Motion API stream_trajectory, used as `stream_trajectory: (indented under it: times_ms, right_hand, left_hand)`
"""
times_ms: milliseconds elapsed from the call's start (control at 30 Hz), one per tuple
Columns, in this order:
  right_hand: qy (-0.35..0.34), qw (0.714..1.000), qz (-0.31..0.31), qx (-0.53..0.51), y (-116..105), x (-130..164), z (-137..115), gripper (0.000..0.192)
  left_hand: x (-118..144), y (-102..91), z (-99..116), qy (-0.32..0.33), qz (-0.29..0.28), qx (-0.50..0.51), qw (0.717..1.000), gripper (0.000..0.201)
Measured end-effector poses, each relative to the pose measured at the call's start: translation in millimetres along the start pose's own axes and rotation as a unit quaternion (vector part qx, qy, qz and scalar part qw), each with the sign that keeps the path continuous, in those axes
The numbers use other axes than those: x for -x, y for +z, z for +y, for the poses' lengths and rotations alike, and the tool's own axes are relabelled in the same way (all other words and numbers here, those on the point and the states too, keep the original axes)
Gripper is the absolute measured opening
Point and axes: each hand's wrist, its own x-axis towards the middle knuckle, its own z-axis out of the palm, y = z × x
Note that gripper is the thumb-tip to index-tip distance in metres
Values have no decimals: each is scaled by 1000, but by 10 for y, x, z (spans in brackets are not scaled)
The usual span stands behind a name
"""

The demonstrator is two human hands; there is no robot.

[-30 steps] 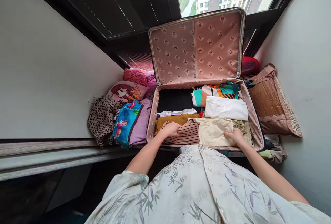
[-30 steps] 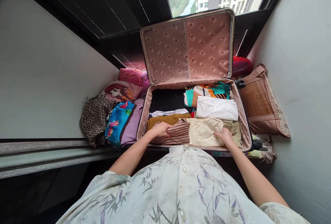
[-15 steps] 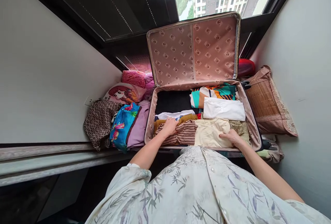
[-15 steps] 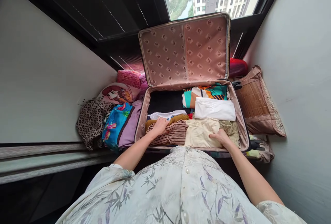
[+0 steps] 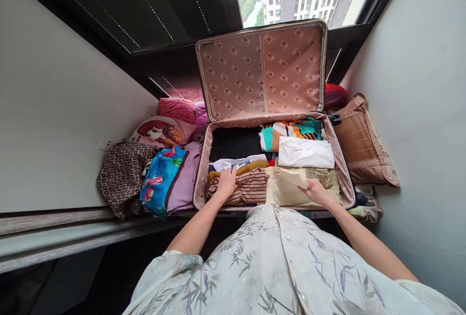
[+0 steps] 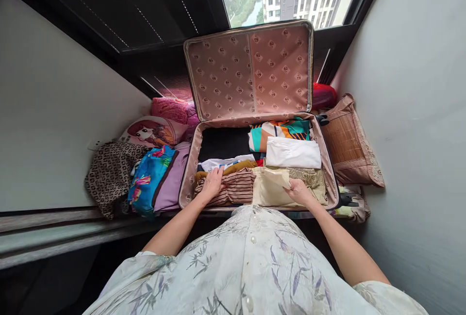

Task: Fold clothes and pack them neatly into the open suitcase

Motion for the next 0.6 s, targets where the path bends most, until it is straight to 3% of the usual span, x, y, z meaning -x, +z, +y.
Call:
stream_trajectory:
  times_ms: [100,167,267,400,500,600]
  right_hand:
    - [-126,991,-36,-39,-212,14,-359,30]
    - [-145,985,-51,-85,-382,-9,-601,33]
    - [-128,975,-44,-175,-648,-103,-857,34]
    - [-66,948,49,-307,-945,-298,-990,38]
    - [-57,921,104,-370,-1060,-452,-1115,45]
    - [-75,913,91,-390,-1094,-603,-1349,45]
  left_hand:
    - [-7,22,-25,2,12,-12,1000,70]
    - [-9,39,-39,5,11,-18,1000,65]
    - [-16,58,-50,9,10,-21,1000,62]
    - [-26,53,-38,7,1,-19,1000,61]
    - [-40,32,-19,5,-8,-21,1000,61]
    - [-62,12,-3,4,-17,-27,999,59]
